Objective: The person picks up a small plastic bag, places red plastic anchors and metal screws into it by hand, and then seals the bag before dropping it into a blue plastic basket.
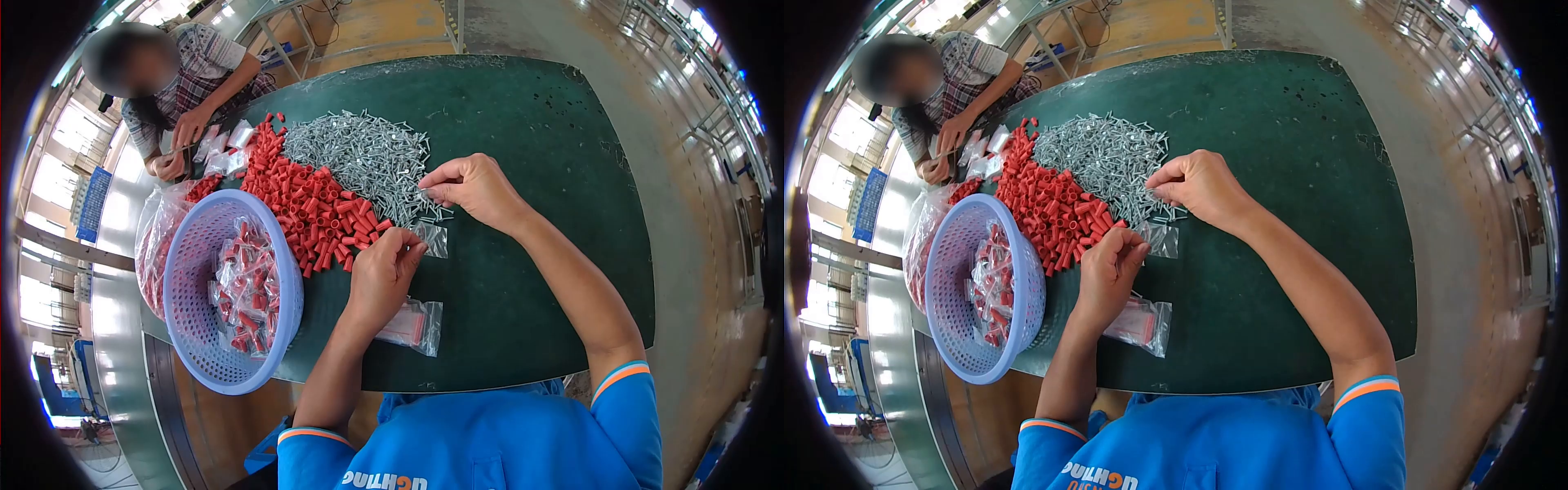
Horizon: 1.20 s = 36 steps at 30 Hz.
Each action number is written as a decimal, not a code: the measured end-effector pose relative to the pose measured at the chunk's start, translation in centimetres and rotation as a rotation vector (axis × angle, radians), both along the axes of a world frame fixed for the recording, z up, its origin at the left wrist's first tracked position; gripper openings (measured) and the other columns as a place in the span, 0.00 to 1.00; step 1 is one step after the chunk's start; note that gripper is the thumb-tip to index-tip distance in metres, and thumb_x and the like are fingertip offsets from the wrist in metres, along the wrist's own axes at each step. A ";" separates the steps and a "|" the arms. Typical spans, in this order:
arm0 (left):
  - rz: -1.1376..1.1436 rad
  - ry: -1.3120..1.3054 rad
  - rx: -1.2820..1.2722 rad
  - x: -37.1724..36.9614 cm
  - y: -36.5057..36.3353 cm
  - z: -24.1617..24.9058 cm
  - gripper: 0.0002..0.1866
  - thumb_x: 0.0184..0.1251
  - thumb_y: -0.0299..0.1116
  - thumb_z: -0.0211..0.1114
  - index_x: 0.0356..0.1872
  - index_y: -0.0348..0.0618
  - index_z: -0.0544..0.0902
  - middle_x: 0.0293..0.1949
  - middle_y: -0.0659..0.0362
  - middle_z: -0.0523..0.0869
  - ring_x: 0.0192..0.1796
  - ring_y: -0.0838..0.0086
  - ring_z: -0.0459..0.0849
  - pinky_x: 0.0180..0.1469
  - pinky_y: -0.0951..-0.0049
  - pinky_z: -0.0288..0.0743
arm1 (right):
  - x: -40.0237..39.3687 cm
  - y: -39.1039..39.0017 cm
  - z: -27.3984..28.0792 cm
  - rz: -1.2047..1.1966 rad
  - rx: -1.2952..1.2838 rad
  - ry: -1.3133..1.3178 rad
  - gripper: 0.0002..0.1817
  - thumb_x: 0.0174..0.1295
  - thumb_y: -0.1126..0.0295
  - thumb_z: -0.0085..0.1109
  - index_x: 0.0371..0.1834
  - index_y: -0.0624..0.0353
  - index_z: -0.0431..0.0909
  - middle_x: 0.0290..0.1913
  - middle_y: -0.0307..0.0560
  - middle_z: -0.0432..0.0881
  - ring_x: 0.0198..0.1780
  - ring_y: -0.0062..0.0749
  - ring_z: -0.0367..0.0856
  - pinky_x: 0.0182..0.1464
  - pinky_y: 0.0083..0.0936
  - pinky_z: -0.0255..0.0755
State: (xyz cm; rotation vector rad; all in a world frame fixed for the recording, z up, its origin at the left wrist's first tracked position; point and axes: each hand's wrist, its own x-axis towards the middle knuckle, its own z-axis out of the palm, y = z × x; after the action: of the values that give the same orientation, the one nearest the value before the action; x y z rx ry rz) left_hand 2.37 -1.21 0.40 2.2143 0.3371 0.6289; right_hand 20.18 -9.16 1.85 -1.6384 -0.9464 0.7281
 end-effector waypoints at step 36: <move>0.026 -0.148 0.241 0.2 0.1 0.0 0.07 0.47 0.24 0.70 0.27 0.41 0.80 0.22 0.59 0.78 0.21 0.68 0.78 0.23 0.71 0.71 | -3.3 -0.5 5.8 0.451 -0.207 -1.015 0.04 0.45 0.76 0.57 0.21 0.67 0.80 0.26 0.58 0.78 0.34 0.47 0.81 0.38 0.34 0.75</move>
State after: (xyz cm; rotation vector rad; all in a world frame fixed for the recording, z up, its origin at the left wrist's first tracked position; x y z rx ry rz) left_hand 2.61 -1.06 0.44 2.3767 0.2232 0.8820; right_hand 16.93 -9.68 7.66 -2.0210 -2.0580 0.2310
